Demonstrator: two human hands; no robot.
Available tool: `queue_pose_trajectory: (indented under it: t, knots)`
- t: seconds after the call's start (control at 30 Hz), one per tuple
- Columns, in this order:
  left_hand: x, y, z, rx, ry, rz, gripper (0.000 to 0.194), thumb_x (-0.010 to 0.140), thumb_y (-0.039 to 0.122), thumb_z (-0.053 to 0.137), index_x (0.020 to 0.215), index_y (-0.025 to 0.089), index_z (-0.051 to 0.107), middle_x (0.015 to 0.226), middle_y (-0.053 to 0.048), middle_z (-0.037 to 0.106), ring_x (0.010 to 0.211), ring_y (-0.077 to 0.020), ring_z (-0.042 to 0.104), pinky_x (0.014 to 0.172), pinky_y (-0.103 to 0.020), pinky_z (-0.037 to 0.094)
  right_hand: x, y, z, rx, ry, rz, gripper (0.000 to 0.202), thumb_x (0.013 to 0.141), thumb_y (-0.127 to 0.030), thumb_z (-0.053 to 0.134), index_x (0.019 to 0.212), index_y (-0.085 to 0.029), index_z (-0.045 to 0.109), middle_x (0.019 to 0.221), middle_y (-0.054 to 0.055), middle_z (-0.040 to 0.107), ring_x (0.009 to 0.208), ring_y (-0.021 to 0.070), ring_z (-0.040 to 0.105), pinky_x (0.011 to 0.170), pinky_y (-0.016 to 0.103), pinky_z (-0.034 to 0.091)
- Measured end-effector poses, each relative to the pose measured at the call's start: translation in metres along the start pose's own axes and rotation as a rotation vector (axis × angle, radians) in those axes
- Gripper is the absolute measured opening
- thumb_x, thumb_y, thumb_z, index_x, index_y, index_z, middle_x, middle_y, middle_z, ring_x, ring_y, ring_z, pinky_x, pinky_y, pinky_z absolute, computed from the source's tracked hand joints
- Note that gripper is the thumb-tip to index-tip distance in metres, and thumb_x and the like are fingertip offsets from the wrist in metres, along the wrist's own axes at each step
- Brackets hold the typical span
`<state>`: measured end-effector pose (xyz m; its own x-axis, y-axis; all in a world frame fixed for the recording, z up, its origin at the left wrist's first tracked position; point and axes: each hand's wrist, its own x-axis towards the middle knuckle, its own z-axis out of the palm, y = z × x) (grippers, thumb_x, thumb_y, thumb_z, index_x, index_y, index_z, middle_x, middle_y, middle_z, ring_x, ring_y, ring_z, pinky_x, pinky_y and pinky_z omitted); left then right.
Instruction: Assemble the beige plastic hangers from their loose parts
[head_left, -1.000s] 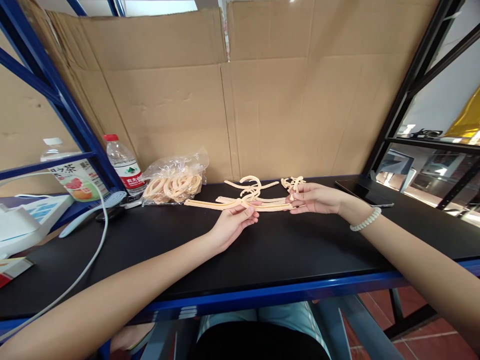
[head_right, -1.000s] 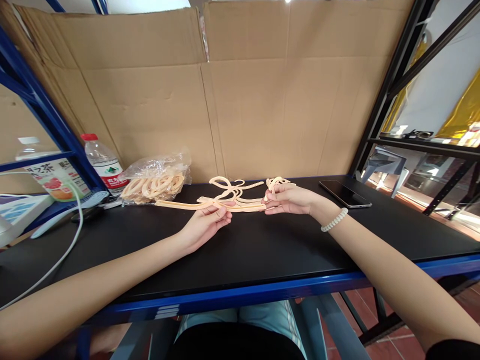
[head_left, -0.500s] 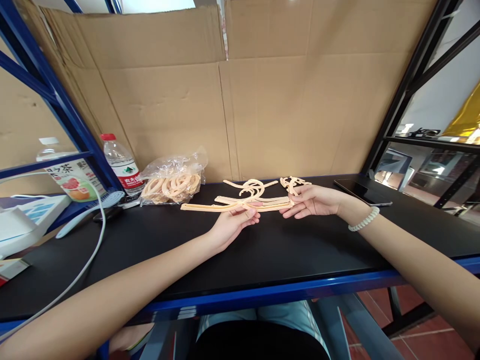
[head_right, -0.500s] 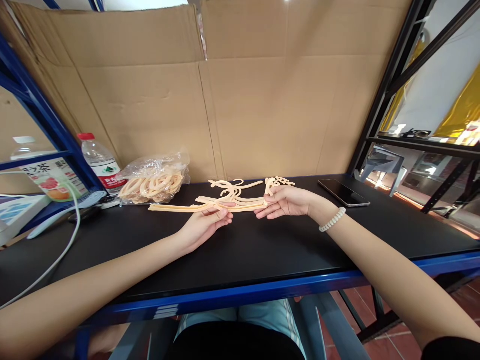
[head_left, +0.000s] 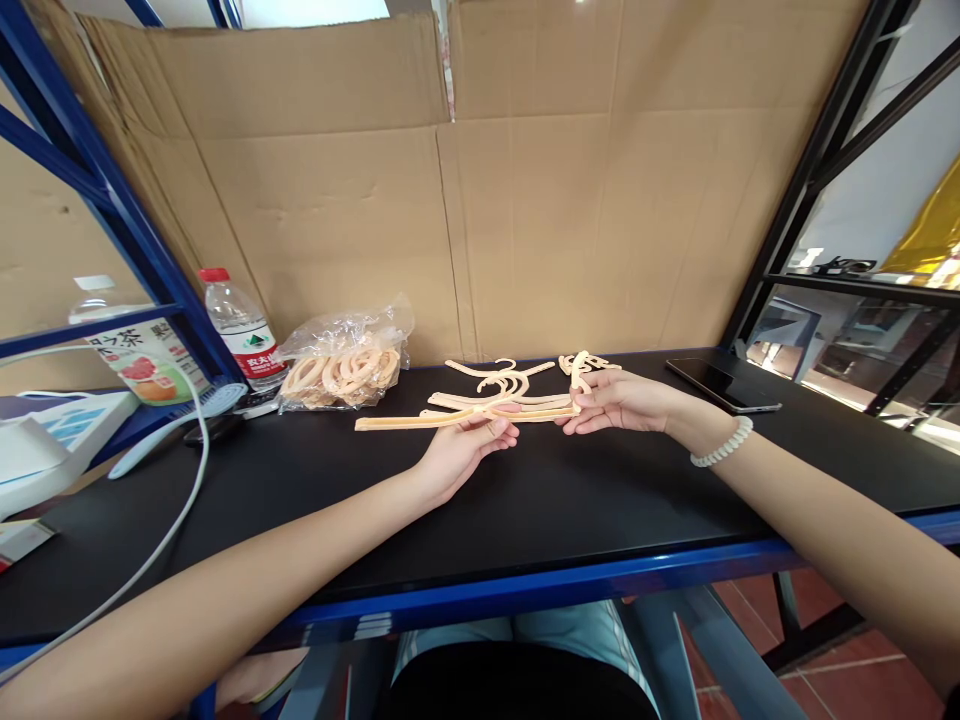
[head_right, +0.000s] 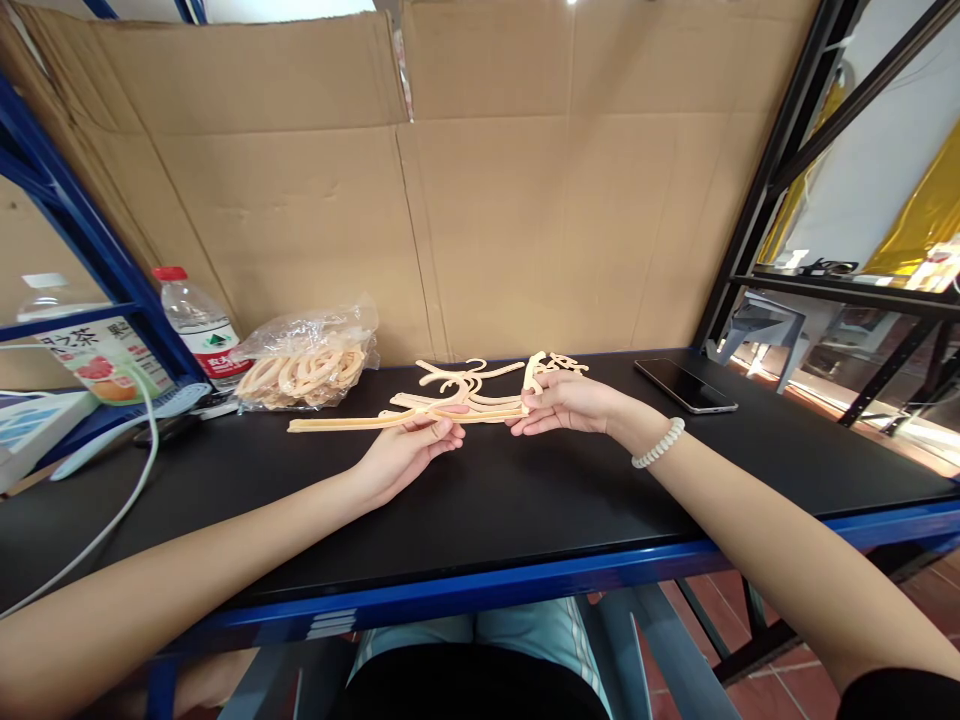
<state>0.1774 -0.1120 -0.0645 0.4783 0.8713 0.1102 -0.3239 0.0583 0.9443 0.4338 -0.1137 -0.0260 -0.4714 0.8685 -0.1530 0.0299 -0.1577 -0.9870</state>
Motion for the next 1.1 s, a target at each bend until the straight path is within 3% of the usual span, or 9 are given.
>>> queue_pose_trajectory:
  t: [0.17,0.6,0.87,1.1]
  knots:
    - [0.000,-0.001,-0.002,0.021,0.034,0.032,0.025,0.066,0.031,0.081,0.081,0.012,0.074,0.077,-0.007,0.068,0.072,-0.0137,0.061,0.074,-0.028,0.050,0.001,0.002,0.005,0.003,-0.015,-0.023,0.027,0.074,-0.025,0.076,0.083,-0.014,0.053,0.087,0.013,0.071,0.086,0.0235,0.070,0.080,0.030,0.058]
    - [-0.001,-0.003,-0.002,0.064,0.040,0.056,0.029,0.069,0.033,0.078,0.089,0.012,0.073,0.073,-0.007,0.069,0.067,-0.0138,0.061,0.071,-0.028,0.049,0.003,0.003,-0.001,0.074,-0.082,0.082,0.027,0.075,-0.026,0.075,0.081,-0.015,0.051,0.095,0.017,0.071,0.090,0.0242,0.069,0.078,0.029,0.057]
    - [0.000,-0.004,-0.004,0.053,0.046,0.060,0.029,0.068,0.032,0.079,0.088,0.012,0.073,0.073,-0.007,0.069,0.068,-0.0139,0.062,0.071,-0.027,0.050,0.002,0.004,0.006,-0.016,-0.016,-0.076,0.029,0.070,-0.026,0.078,0.077,-0.015,0.052,0.076,0.005,0.067,0.080,0.0204,0.070,0.078,0.029,0.057]
    - [-0.002,-0.002,-0.001,0.061,0.046,0.060,0.030,0.068,0.033,0.080,0.087,0.012,0.073,0.071,-0.006,0.069,0.067,-0.0138,0.062,0.071,-0.027,0.050,0.005,0.010,0.011,-0.080,0.025,-0.131,0.025,0.074,-0.026,0.073,0.077,-0.016,0.051,0.078,0.009,0.070,0.067,0.0142,0.066,0.064,0.024,0.056]
